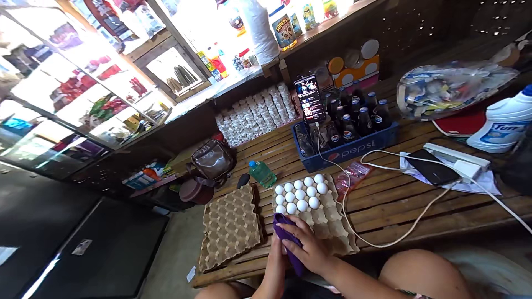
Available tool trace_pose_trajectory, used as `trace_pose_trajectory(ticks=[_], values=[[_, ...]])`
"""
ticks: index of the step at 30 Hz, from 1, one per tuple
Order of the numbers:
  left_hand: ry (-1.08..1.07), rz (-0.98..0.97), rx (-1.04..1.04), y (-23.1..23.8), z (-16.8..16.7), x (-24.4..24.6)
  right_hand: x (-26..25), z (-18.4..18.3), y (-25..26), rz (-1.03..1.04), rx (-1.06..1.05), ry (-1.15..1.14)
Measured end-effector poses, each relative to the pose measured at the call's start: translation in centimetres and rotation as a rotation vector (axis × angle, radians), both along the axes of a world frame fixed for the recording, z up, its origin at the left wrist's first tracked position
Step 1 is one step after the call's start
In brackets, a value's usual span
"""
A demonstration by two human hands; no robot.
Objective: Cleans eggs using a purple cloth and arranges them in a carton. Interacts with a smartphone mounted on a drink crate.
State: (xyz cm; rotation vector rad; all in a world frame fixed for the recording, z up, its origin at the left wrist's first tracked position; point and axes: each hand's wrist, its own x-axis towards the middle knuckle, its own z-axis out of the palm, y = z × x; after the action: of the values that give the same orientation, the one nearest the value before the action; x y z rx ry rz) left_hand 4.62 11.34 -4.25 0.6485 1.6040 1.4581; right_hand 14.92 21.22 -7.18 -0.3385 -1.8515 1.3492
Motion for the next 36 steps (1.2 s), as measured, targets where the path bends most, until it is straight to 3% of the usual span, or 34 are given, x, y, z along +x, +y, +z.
trace_pose_trajectory(ticks=[3, 6, 10, 13, 17, 21, 25, 29, 33, 36], values=[[0.003, -0.001, -0.028, 0.2, 0.8, 0.1, 0.1, 0.4, 0.6, 0.002, -0.144, -0.013], [-0.037, 0.065, 0.01, 0.6, 1.6, 0.0, 0.2, 0.6, 0.6, 0.012, -0.147, -0.043], [-0.084, 0.176, 0.076, 1.0, 2.1, -0.4, -0.1, 0.0, -0.6, -0.017, 0.117, 0.014], [0.008, 0.094, 0.072, 0.4, 1.0, -0.3, -0.6, -0.4, -0.5, -0.082, 0.256, 0.1], [0.05, -0.064, 0.008, 0.0, 0.5, 0.2, -0.4, -0.2, 0.2, -0.094, 0.076, 0.093], [-0.025, -0.017, -0.008, 0.2, 1.0, 0.2, -0.2, 0.3, 0.5, -0.053, -0.149, 0.02], [-0.051, 0.116, 0.088, 0.4, 1.5, -0.1, -0.1, 0.2, -0.3, -0.011, 0.022, 0.039], [0.042, 0.067, 0.107, -0.2, 1.0, -0.5, -0.6, -0.2, -0.8, -0.034, 0.21, 0.107], [0.209, -0.065, 0.123, -0.9, 0.1, -0.1, -0.5, -0.1, 0.1, -0.039, 0.17, 0.149], [0.207, -0.063, 0.166, -0.5, 0.6, 0.2, -0.5, -0.4, 0.3, -0.033, 0.066, 0.139]])
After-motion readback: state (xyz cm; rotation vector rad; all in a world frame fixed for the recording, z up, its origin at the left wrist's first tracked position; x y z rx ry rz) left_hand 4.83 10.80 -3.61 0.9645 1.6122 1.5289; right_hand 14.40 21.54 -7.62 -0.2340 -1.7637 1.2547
